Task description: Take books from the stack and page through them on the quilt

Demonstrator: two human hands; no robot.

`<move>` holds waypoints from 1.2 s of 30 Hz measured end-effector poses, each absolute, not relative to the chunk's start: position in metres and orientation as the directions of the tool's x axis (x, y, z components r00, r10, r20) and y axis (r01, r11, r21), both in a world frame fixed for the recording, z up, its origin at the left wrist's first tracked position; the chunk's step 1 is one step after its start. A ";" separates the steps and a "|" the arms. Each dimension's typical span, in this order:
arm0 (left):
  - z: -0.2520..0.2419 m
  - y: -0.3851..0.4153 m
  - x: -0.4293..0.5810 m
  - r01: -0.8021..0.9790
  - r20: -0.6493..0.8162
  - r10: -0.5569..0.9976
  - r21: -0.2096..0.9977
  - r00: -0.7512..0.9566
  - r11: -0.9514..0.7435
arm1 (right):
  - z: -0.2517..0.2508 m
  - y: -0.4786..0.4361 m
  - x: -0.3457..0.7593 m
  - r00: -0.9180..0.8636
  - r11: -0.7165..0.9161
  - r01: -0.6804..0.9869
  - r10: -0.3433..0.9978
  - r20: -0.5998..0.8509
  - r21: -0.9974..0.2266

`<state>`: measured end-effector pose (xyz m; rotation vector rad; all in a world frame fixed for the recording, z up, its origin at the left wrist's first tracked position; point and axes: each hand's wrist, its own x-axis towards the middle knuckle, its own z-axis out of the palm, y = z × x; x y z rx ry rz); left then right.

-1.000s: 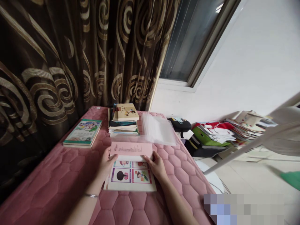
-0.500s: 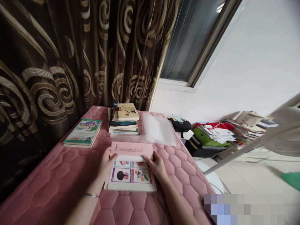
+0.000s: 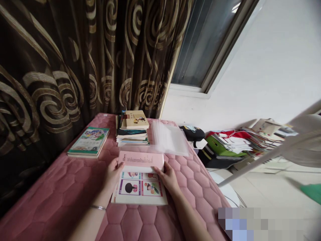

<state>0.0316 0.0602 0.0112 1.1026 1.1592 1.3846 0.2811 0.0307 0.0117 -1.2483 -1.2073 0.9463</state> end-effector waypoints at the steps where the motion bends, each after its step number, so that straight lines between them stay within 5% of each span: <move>1: 0.011 0.060 0.032 -0.130 0.048 0.993 0.990 -0.107 -0.062 | 0.011 0.031 0.281 0.161 0.127 0.105 0.977 0.143 -0.986; 13: 0.005 0.061 0.029 -0.173 0.048 0.997 0.983 -0.067 -0.059 | 0.016 0.031 0.278 0.243 0.103 0.319 0.952 0.186 -0.942; 28: 0.020 0.055 0.034 -0.079 0.044 0.993 0.995 -0.112 -0.053 | 0.013 0.031 0.279 0.227 0.130 0.255 0.955 0.190 -0.958; 36: 0.014 0.055 0.032 -0.185 0.043 0.999 0.982 -0.019 -0.045 | 0.021 0.029 0.276 0.267 0.083 0.323 0.948 0.175 -0.943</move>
